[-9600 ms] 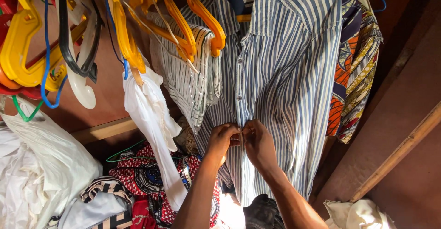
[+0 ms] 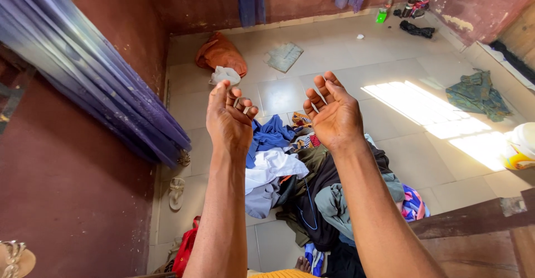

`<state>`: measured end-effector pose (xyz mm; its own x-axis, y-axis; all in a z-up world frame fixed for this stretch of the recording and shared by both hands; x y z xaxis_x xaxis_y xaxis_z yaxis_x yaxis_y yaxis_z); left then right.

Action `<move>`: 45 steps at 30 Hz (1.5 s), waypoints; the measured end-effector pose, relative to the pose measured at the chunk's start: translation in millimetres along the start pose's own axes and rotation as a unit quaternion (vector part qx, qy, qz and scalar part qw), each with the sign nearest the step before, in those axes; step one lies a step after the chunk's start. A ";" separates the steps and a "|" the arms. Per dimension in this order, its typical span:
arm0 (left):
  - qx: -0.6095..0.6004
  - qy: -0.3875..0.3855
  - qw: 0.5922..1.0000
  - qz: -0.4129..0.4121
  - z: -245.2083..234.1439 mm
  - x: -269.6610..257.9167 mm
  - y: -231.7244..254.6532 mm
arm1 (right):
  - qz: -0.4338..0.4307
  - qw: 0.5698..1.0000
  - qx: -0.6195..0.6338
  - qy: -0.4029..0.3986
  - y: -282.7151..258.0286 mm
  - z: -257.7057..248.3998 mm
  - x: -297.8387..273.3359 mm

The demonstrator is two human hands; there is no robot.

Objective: Sort laundry pile on the floor, put shirts and trousers onto plastic hangers, button them up, and hang them inside a wooden closet wardrobe.

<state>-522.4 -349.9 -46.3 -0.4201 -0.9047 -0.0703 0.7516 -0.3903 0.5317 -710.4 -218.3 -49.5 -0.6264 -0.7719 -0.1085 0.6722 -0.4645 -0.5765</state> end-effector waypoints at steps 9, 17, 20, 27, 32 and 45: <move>0.012 -0.035 0.998 -0.047 14.4 2.9 -64.4 | -0.027 0.998 0.008 0.060 -39.0 -52.6 -3.4; 0.032 -0.082 0.990 -0.108 41.1 33.8 -107.8 | -0.091 0.989 0.021 0.110 -69.4 -70.8 -6.8; 0.022 -0.111 0.985 -0.129 57.4 41.9 -116.9 | -0.123 0.984 0.016 0.128 -81.8 -69.9 -7.3; 0.033 -0.162 0.972 -0.167 69.2 61.8 -120.6 | -0.152 0.978 0.029 0.141 -78.8 -66.9 -2.1; 0.059 -0.169 0.962 -0.205 70.8 66.0 -131.7 | -0.182 0.967 0.036 0.173 -79.0 -73.2 -10.0; 0.013 -0.222 0.941 -0.254 69.3 65.4 -166.6 | -0.224 0.953 0.046 0.201 -82.6 -90.5 -31.1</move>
<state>-710.3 -332.2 -81.0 -0.8976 -0.4395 0.0351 0.3858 -0.7444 0.5450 -782.2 -116.7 -71.8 -0.9465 -0.2672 -0.1809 0.3223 -0.7579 -0.5672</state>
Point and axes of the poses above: each hand's wrist, its own x-axis towards the middle knuckle, its own z-axis out of the palm, y = z × x, the point moved 6 cm from there along x, towards the middle knuckle, and after that the axes turned 1 degree about x, right-handed, at the moved point
